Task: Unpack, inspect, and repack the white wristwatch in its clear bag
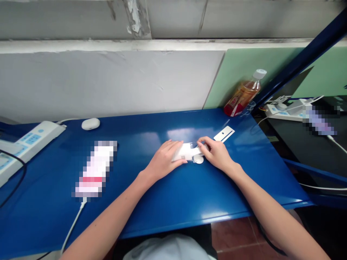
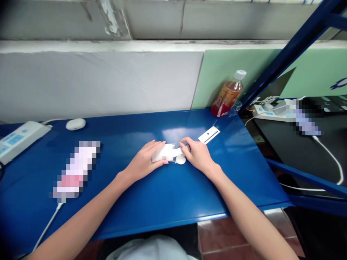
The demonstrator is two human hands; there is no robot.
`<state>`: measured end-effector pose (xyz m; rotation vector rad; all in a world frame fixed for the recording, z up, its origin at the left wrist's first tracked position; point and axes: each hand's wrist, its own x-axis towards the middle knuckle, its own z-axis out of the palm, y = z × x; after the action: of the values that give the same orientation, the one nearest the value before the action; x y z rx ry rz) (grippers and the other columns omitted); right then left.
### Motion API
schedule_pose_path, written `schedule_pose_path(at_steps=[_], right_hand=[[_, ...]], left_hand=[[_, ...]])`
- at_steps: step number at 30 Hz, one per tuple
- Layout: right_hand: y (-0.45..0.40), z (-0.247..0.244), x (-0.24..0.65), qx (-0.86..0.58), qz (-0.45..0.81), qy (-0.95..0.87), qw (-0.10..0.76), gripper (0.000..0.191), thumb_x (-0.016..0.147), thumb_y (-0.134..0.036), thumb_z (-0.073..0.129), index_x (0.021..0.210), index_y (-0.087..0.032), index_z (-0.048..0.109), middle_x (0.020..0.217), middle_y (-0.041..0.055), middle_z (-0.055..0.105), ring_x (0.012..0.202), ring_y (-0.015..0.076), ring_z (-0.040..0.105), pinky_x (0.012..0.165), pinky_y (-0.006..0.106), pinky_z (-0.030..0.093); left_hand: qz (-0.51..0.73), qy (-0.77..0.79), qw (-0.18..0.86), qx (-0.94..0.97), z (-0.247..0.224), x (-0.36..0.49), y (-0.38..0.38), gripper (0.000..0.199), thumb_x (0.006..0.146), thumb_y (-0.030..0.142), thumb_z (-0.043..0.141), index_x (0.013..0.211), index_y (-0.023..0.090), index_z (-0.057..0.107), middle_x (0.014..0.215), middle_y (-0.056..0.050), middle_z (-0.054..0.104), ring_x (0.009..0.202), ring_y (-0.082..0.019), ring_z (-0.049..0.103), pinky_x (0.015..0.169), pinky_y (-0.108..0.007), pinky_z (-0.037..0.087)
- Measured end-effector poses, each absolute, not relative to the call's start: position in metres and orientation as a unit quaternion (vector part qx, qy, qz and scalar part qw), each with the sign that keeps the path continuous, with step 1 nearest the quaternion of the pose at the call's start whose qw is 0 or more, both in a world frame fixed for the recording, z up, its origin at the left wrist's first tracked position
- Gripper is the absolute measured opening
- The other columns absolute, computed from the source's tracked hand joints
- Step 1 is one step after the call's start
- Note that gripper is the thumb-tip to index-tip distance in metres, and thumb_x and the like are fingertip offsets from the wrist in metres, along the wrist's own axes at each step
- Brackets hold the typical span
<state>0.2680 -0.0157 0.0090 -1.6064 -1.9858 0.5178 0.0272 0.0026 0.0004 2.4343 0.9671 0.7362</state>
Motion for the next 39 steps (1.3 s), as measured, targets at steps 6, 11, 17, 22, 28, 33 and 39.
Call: schedule_pose_path(at_steps=[6,11,17,22,28,33,39], right_hand=[[-0.019,0.014,0.266,-0.651,0.095,-0.725,0.203,0.037,0.094,-0.045,0.050,0.115,-0.019,0.067,0.065,0.0045,0.069,0.058,0.0230,0.064,0.054,0.030,0.036],[-0.014,0.026,0.297,-0.575,0.172,-0.765,0.234,0.029,0.090,-0.039,0.061,0.109,-0.020,0.070,0.078,0.0038,0.072,0.062,0.0172,0.062,0.060,0.029,0.044],[-0.015,0.025,0.295,-0.505,0.257,-0.788,0.242,0.019,0.089,-0.034,0.065,0.100,-0.019,0.071,0.076,0.0020,0.070,0.064,0.0146,0.061,0.061,0.026,0.046],[-0.020,0.015,0.274,-0.512,0.213,-0.783,0.282,0.024,0.091,-0.031,0.061,0.110,-0.017,0.067,0.080,0.0032,0.072,0.065,0.0160,0.063,0.061,0.027,0.046],[-0.023,0.018,0.277,-0.507,0.212,-0.793,0.265,0.027,0.094,-0.029,0.056,0.116,-0.019,0.066,0.084,0.0026,0.076,0.060,0.0149,0.064,0.059,0.026,0.046],[-0.021,0.029,0.284,-0.536,0.226,-0.764,0.279,0.026,0.091,-0.021,0.052,0.111,-0.019,0.070,0.082,0.0017,0.078,0.053,0.0134,0.060,0.057,0.027,0.046],[-0.025,0.026,0.275,-0.513,0.301,-0.749,0.292,0.030,0.088,-0.019,0.053,0.115,-0.018,0.067,0.088,0.0033,0.079,0.056,0.0143,0.063,0.058,0.028,0.049]], left_hand=[[0.238,0.354,0.234,0.874,0.004,0.027,0.002,0.059,0.087,0.043,0.071,0.137,0.021,0.050,0.136,-0.013,0.059,0.128,-0.031,0.054,0.116,-0.053,0.031],[0.225,0.355,0.235,0.876,0.007,0.026,0.003,0.058,0.087,0.044,0.070,0.137,0.021,0.049,0.138,-0.013,0.058,0.129,-0.030,0.053,0.116,-0.053,0.031],[0.226,0.352,0.210,0.884,0.006,0.027,0.001,0.057,0.089,0.045,0.068,0.135,0.018,0.049,0.137,-0.013,0.058,0.128,-0.031,0.053,0.113,-0.052,0.035],[0.231,0.354,0.195,0.885,0.004,0.028,0.001,0.054,0.090,0.044,0.067,0.134,0.019,0.050,0.135,-0.014,0.059,0.126,-0.031,0.055,0.111,-0.052,0.038],[0.240,0.354,0.191,0.884,0.003,0.027,0.001,0.055,0.089,0.046,0.067,0.134,0.019,0.051,0.134,-0.013,0.060,0.125,-0.030,0.056,0.111,-0.051,0.038],[0.238,0.350,0.194,0.885,0.003,0.026,0.002,0.056,0.088,0.044,0.069,0.134,0.019,0.050,0.135,-0.012,0.060,0.125,-0.029,0.055,0.112,-0.050,0.036],[0.242,0.350,0.187,0.886,0.003,0.027,0.001,0.055,0.088,0.045,0.069,0.133,0.018,0.051,0.133,-0.013,0.060,0.123,-0.031,0.056,0.109,-0.052,0.039]])
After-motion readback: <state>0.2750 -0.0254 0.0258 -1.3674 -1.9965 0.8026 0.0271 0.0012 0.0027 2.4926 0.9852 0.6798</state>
